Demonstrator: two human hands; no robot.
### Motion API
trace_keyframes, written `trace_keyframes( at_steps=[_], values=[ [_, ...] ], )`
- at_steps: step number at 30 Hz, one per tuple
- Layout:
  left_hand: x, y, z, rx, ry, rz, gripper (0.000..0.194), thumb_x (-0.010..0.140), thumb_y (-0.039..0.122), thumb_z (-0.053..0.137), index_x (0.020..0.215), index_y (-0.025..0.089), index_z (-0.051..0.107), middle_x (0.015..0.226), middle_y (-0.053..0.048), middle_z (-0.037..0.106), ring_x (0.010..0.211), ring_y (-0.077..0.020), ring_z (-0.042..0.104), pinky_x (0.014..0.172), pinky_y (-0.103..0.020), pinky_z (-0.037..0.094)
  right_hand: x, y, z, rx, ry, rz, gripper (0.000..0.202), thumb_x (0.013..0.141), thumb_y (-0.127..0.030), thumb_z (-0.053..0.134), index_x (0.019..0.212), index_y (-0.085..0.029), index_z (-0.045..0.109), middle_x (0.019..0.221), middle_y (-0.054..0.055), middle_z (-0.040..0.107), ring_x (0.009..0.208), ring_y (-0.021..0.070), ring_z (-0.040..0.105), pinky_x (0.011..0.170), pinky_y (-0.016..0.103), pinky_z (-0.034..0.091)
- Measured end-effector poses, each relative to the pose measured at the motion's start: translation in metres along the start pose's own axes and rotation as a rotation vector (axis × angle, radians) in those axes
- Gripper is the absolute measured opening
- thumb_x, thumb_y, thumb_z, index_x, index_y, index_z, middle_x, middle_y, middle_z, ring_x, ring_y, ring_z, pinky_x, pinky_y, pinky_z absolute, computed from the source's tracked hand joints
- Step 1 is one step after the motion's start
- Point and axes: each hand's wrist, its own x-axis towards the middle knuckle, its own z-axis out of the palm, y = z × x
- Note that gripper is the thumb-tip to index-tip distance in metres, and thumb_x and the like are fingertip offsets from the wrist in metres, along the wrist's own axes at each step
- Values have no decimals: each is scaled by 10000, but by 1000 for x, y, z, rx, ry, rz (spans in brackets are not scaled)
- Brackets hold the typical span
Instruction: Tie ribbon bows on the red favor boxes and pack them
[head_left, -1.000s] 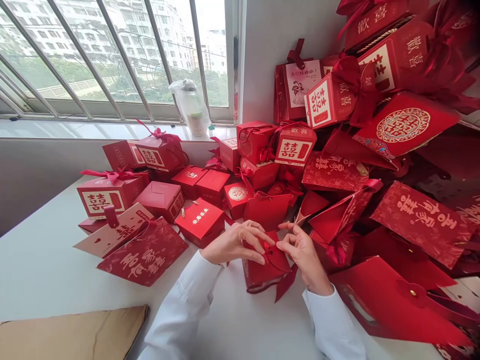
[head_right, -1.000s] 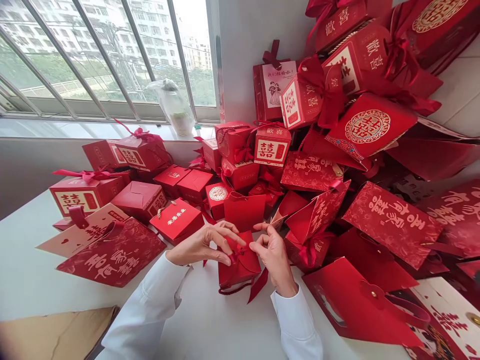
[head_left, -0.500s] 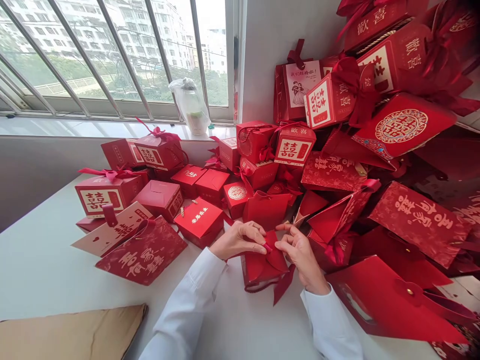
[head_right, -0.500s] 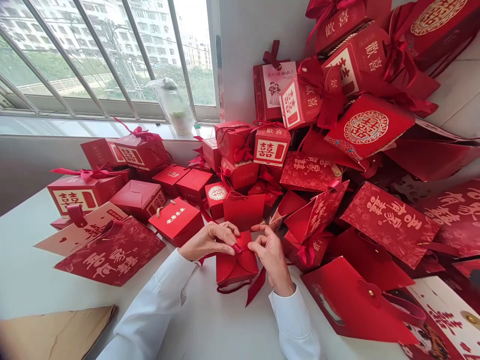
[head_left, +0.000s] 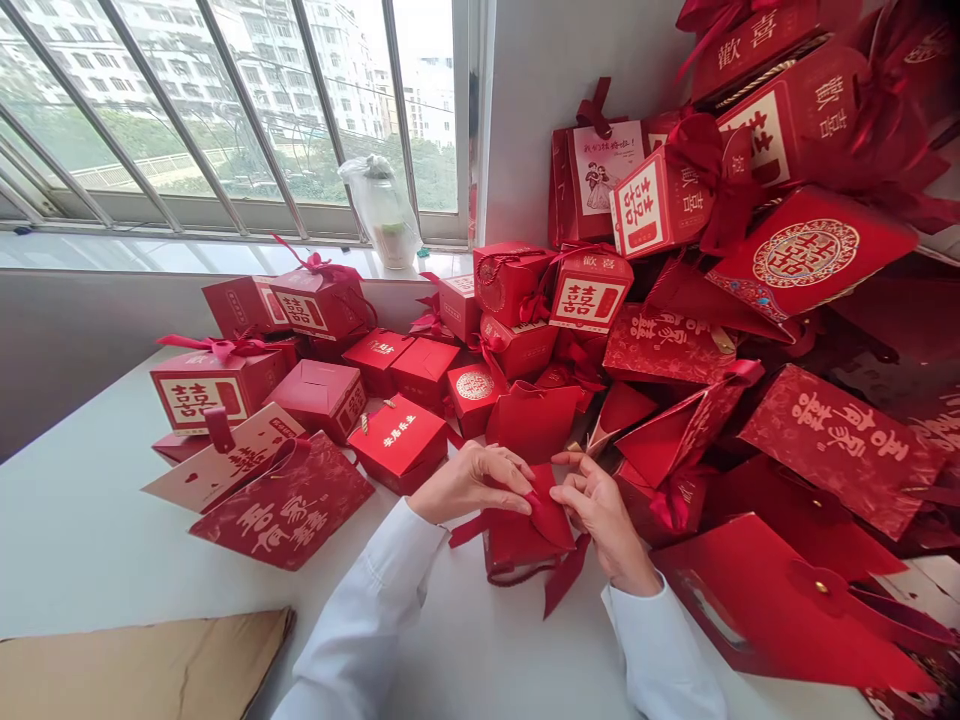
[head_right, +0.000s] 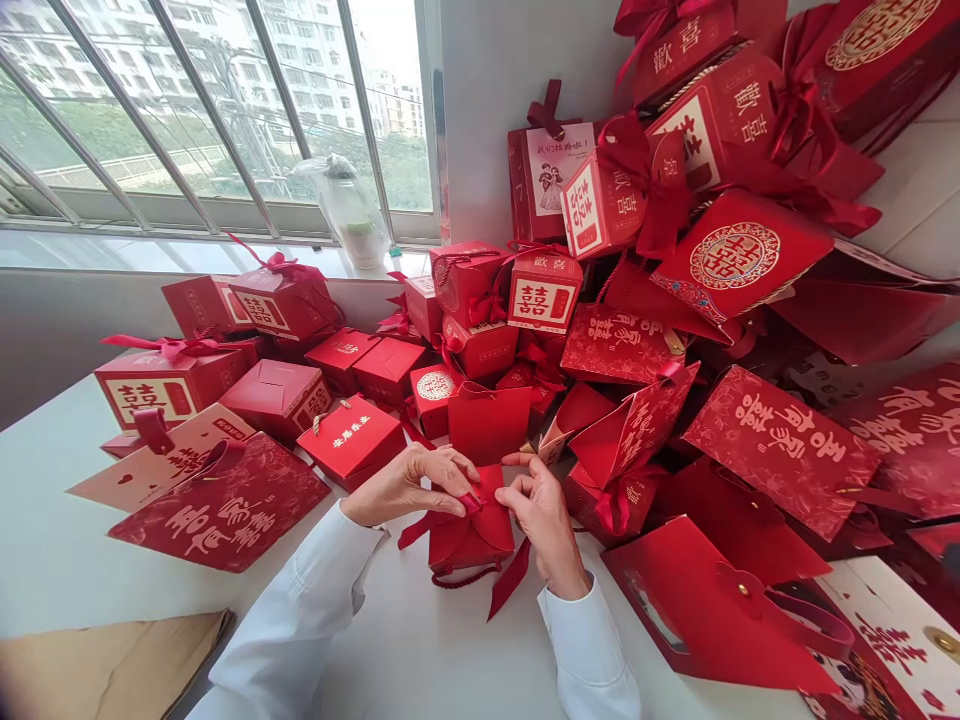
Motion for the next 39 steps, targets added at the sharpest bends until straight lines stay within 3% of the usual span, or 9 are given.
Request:
trace_keyframes(
  at_steps=[6,10,19,25,29,33,36,39],
  values=[
    [2,-3,5,15,4,-30,182,722,356,739,773,185,772,807,-71,727,999,-206,609,863,-277,463,-4,-2,1,6,-17,12,382,607,-288,673,942,-205,508,450,-130,385,381,52,240,387,200,132],
    [3,0,6,46,31,-71,139,700,305,762,749,176,772,822,-64,711,904,-175,620,791,-236,461,-5,-4,-2,-5,-54,42,410,612,-311,691,954,-197,496,439,-140,374,362,39,202,373,189,121],
    [3,-7,6,-13,87,-76,189,718,346,740,800,179,774,819,-57,692,837,-156,601,757,-218,470,-16,-13,-30,-69,-213,67,441,738,-428,703,1054,-199,499,567,-82,511,428,50,327,434,194,219],
    [2,-9,5,-13,41,-47,123,713,304,745,768,196,769,754,-41,684,865,-173,590,775,-236,453,-17,-23,-42,-60,-200,55,411,764,-374,711,1078,-210,501,581,-83,520,479,45,360,448,164,254],
    [1,2,5,140,-12,-81,90,712,273,747,712,190,712,809,-22,697,911,-185,590,964,-336,340,-6,-33,-27,38,-111,50,465,696,-365,758,1044,-199,499,583,-85,538,451,38,362,396,138,261],
    [2,13,9,214,-19,-186,264,713,290,740,801,181,516,740,35,706,749,-139,596,1065,-487,149,1,-48,1,145,-72,-9,555,603,-328,810,1037,-190,494,671,-58,612,489,54,466,396,139,373],
    [3,16,12,204,28,-213,349,707,275,728,824,194,410,709,47,696,705,-131,596,1025,-457,236,-4,-57,18,163,-104,-42,551,609,-319,808,1037,-185,488,687,-38,647,486,59,508,429,161,441],
    [2,20,14,214,123,-201,312,734,276,672,865,198,400,722,35,672,670,-130,588,867,-344,384,-17,-57,31,166,-103,-69,515,645,-322,792,1037,-187,486,727,-16,669,500,71,563,459,175,475]
  ],
)
